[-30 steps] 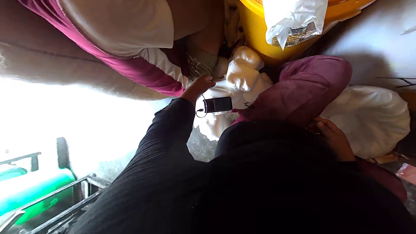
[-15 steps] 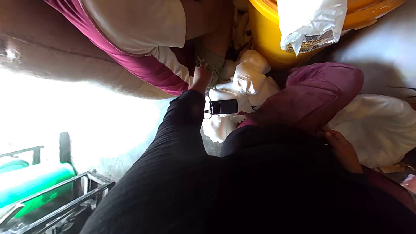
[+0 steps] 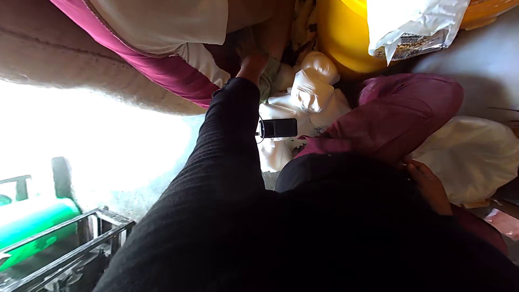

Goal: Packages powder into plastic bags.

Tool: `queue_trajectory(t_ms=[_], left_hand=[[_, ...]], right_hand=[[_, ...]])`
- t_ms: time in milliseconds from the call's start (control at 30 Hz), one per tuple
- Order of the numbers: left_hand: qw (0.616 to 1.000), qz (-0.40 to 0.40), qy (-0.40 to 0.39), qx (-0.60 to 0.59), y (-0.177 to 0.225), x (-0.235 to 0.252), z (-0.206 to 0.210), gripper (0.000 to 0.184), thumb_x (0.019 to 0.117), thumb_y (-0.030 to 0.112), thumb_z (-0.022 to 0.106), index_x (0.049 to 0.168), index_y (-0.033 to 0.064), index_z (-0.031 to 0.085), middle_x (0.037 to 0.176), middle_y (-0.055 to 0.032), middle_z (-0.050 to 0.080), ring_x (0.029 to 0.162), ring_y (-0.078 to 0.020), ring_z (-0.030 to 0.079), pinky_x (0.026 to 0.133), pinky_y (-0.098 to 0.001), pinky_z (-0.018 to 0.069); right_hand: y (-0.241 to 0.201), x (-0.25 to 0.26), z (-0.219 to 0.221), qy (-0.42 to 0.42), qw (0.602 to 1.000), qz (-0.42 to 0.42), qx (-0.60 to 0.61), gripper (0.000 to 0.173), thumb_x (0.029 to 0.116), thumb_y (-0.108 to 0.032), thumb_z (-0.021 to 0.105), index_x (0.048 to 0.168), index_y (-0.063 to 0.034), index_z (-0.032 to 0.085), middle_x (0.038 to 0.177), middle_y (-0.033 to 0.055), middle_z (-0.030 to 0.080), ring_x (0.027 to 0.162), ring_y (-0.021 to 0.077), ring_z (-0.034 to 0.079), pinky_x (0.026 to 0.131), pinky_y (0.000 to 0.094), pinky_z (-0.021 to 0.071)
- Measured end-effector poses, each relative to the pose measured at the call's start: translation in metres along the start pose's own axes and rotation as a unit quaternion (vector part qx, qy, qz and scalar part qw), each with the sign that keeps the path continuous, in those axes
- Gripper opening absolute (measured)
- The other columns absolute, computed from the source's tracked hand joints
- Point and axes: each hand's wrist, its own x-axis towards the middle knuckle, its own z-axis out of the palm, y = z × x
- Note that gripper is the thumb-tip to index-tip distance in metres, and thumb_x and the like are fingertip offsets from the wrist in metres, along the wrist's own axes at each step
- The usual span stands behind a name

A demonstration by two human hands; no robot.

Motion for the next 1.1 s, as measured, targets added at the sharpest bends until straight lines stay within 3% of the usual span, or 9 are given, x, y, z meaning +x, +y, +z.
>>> queue_trajectory(t_ms=[100,200,267,367,567,900,1000,1067,1100], left_hand=[[0.999,-0.049,-0.014,0.005,0.013,0.012,-0.006,0.093,0.0911,0.034,0.07,0.163,0.0076,0.019,0.168,-0.0192,0.021,0.154,-0.0443,0.017,0.117,-0.0687,0.0229],[0.998,-0.061,-0.007,0.024,0.006,0.038,0.0,0.084,0.0892,0.043,0.072,0.157,0.0081,0.037,0.162,-0.0237,0.032,0.152,-0.0451,0.023,0.114,-0.0736,0.0244],[0.997,-0.048,-0.041,0.033,0.014,0.029,-0.013,0.081,0.0951,0.045,0.064,0.158,0.004,0.033,0.163,-0.0279,0.027,0.153,-0.0477,0.017,0.116,-0.0715,0.0208],[0.996,-0.031,-0.079,0.014,0.032,0.008,-0.036,0.059,0.1032,0.035,0.056,0.145,-0.0055,0.048,0.151,-0.03,0.046,0.145,-0.0449,0.038,0.117,-0.0638,0.029],[0.984,-0.006,-0.162,0.069,0.06,-0.012,-0.069,0.043,0.1123,0.016,0.035,0.146,-0.0083,0.046,0.156,-0.0296,0.041,0.148,-0.0431,0.035,0.12,-0.0581,0.0238],[0.982,-0.127,-0.048,-0.131,0.063,-0.046,-0.074,0.053,0.1073,0.035,0.05,0.143,-0.0044,0.051,0.151,-0.0258,0.047,0.144,-0.0376,0.042,0.118,-0.0555,0.0307],[0.983,-0.142,-0.05,-0.107,0.072,-0.067,-0.082,0.056,0.1087,0.032,0.048,0.151,-0.0035,0.041,0.155,-0.0278,0.042,0.146,-0.0411,0.038,0.12,-0.0564,0.0296],[0.984,-0.111,0.043,-0.13,0.062,-0.074,-0.035,0.054,0.1034,0.027,0.058,0.148,-0.0019,0.046,0.147,-0.0318,0.049,0.138,-0.0486,0.045,0.111,-0.0629,0.0366],[0.983,-0.069,0.063,-0.16,0.062,-0.084,-0.02,0.057,0.1009,0.023,0.061,0.15,-0.0014,0.044,0.15,-0.0328,0.045,0.14,-0.0509,0.04,0.112,-0.0651,0.0349]], right_hand=[[0.001,0.0,0.001,0.002,1.0,0.003,0.002,0.035,0.1099,-0.019,0.043,0.136,0.0029,0.052,0.104,0.0037,0.069,0.086,0.0037,0.068,0.077,0.0207,0.057],[0.001,0.0,0.0,0.004,1.0,0.007,0.005,0.035,0.1104,-0.019,0.042,0.136,0.0023,0.052,0.104,0.0035,0.068,0.086,0.0041,0.068,0.077,0.0209,0.0572],[0.001,0.0,0.001,0.009,1.0,0.006,0.001,0.035,0.1103,-0.019,0.042,0.136,0.0026,0.052,0.104,0.0035,0.069,0.086,0.004,0.068,0.077,0.0212,0.0577],[0.0,-0.002,0.003,0.011,1.0,0.005,0.003,0.036,0.1105,-0.02,0.041,0.136,0.0031,0.052,0.103,0.0034,0.069,0.085,0.0034,0.068,0.076,0.0209,0.0575],[-0.001,-0.002,0.004,0.015,1.0,0.011,0.008,0.035,0.1099,-0.019,0.042,0.135,0.0022,0.052,0.101,0.0024,0.069,0.084,0.0034,0.068,0.076,0.0209,0.0574],[-0.001,-0.001,0.006,0.03,0.999,0.017,0.002,0.034,0.1092,-0.019,0.045,0.134,0.0029,0.055,0.105,0.0083,0.069,0.087,0.0069,0.068,0.079,0.0244,0.0574],[-0.001,0.003,0.006,0.037,0.999,0.01,0.036,0.034,0.1083,-0.019,0.048,0.133,0.0026,0.056,0.107,0.0126,0.07,0.088,0.0122,0.068,0.08,0.0303,0.0571],[0.001,0.007,0.002,0.046,0.997,-0.004,0.066,0.033,0.108,-0.017,0.049,0.134,0.0025,0.057,0.11,0.016,0.068,0.09,0.0182,0.068,0.081,0.0358,0.0576],[0.0,0.009,0.0,0.058,0.996,-0.024,0.067,0.033,0.1073,-0.016,0.05,0.133,0.003,0.058,0.111,0.0172,0.068,0.091,0.0206,0.069,0.082,0.0382,0.0577]])
